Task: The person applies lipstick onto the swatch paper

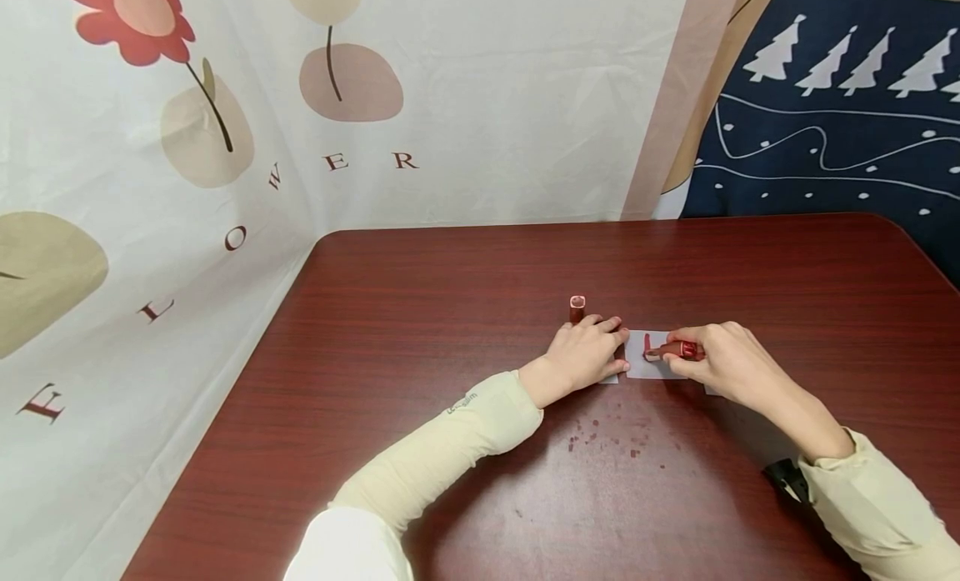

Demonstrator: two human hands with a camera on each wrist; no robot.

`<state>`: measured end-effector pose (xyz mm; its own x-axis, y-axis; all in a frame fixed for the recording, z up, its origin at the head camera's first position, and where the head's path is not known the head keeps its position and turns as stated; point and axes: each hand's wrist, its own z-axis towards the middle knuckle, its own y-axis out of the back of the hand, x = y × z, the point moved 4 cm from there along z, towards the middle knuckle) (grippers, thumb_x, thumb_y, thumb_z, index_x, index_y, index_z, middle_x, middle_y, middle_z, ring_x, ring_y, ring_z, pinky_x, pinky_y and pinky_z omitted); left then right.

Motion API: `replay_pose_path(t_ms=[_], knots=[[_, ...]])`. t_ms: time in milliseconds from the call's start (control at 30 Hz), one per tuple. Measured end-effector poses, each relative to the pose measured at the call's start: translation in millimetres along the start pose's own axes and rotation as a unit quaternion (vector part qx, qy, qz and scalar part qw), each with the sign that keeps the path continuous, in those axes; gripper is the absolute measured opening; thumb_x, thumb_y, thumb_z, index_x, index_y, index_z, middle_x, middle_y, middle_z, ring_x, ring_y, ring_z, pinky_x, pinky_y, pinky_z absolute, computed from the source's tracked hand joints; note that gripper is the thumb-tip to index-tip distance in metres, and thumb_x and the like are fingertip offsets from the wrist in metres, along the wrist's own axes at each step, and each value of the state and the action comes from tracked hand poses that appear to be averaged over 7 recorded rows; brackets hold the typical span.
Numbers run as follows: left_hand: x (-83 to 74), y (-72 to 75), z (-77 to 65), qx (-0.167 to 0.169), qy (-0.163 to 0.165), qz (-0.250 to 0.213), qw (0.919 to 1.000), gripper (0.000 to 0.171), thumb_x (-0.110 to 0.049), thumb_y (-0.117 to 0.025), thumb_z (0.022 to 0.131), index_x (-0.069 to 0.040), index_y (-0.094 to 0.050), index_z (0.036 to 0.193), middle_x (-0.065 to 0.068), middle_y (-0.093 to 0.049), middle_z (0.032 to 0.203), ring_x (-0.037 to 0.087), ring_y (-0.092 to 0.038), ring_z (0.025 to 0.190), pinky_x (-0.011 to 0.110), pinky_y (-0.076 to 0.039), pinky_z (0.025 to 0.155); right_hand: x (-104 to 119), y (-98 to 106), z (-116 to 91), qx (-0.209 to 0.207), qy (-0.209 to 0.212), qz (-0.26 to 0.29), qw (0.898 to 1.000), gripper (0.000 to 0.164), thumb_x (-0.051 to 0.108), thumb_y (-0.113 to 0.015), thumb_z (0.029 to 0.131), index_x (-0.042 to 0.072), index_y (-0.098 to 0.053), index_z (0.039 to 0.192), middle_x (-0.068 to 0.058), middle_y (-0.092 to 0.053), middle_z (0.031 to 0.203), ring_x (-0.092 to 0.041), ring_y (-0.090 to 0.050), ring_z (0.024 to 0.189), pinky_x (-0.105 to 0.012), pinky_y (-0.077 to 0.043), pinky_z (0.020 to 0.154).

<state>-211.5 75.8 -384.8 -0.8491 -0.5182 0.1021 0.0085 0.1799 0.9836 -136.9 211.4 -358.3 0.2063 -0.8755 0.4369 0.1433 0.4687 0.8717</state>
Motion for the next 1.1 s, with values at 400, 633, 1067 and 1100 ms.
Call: replay_pose_path(t_ms=[400,633,1067,1100], knots=[[0.1,-1.3,0.5,0.005,0.000,0.000,1.0000,0.051,-0.052,-0.043,0.082,-0.027,-0.044,0.126,-0.006,-0.036,0.132,0.016,-0.035,0.117,0.036,-0.041,0.077,1.0,0.8,-0.3,-0.001,0.000,0.001,1.000,0.019,0.018,-0.068,0.069,0.006,-0.067,0.084,0.010,-0.048,0.051,-0.003,-0.035,0.041,-0.021,-0.029,0.037],[0.2,-1.8,0.2,0.004,-0.001,0.001,1.0000,0.051,-0.052,-0.043,0.082,-0.027,-0.043,0.127,-0.006,-0.036,0.133,0.015,-0.035,0.117,0.035,-0.042,0.077,2.9,0.3,-0.8,0.007,-0.006,0.002,1.000,0.021,0.018,-0.068,0.069,0.004,-0.067,0.085,0.010,-0.046,0.049,-0.003,-0.034,0.041,-0.021,-0.028,0.037],[0.2,-1.3,0.1,-0.002,-0.002,0.000,1.0000,0.051,-0.051,-0.043,0.082,-0.026,-0.044,0.126,-0.006,-0.037,0.132,0.016,-0.036,0.117,0.036,-0.042,0.076,4.8,1.1,-1.4,0.002,-0.001,-0.002,1.000,0.021,0.017,-0.068,0.068,0.004,-0.067,0.084,0.011,-0.043,0.047,-0.003,-0.032,0.041,-0.021,-0.027,0.037],[0.1,-1.2,0.1,-0.003,-0.002,0.000,1.0000,0.051,-0.051,-0.044,0.082,-0.026,-0.044,0.126,-0.006,-0.037,0.132,0.016,-0.036,0.117,0.035,-0.042,0.076,4.8,1.1,-1.5,0.002,-0.001,-0.002,1.000,0.021,0.017,-0.068,0.068,0.004,-0.067,0.084,0.011,-0.043,0.047,-0.003,-0.033,0.041,-0.021,-0.027,0.037]])
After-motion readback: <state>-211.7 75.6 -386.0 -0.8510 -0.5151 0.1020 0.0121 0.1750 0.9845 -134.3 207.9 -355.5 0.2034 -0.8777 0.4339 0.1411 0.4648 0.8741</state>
